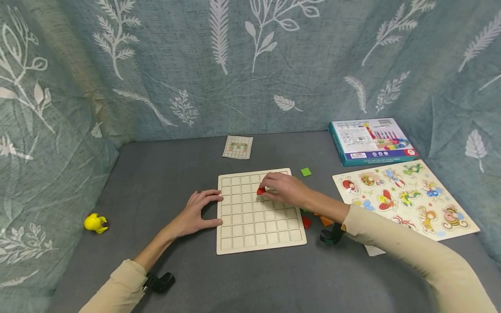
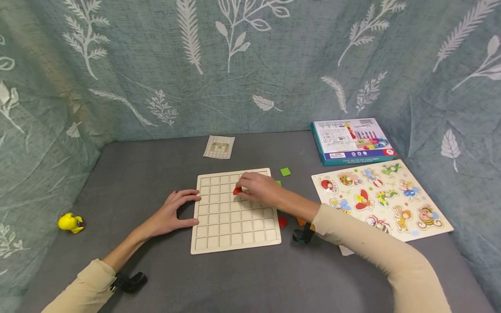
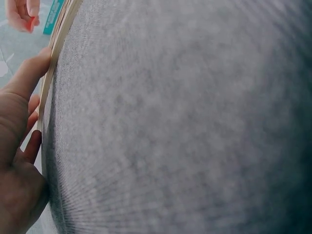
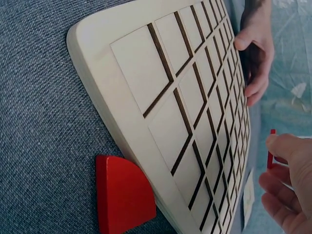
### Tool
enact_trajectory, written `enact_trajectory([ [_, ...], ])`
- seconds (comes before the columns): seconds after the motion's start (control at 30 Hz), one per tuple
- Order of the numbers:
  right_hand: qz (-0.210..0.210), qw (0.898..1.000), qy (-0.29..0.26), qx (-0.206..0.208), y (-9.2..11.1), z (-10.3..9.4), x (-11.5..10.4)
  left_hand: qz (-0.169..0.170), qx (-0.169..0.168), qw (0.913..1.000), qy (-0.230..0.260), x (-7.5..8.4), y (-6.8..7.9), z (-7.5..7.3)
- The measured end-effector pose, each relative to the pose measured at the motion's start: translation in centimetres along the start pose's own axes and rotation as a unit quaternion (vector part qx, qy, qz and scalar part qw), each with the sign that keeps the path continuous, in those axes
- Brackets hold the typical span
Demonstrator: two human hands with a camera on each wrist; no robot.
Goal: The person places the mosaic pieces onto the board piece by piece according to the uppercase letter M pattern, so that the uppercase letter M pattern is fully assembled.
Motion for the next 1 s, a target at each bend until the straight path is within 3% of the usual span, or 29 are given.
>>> enact_trajectory([
  [0.53, -0.052, 0.998, 0.014, 0.012, 0.3, 0.8, -0.7, -0.001, -0.004, 1.0000, 0.001, 0.2, 0.0, -0.1],
  [1.0, -0.057, 0.998, 0.009, 0.002, 0.4, 1.3, -1.0, -0.002, -0.003, 1.0000, 0.002, 0.1, 0.0, -0.1],
])
Point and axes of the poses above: each hand's wrist, its own y-axis away from the middle knuckle, its own z-axis out of the palm, x = y × z, the point moved 2 cm from there along -y, towards the middle knuckle, and after that the axes turned 13 degrees about z, right-handed, at the moved point
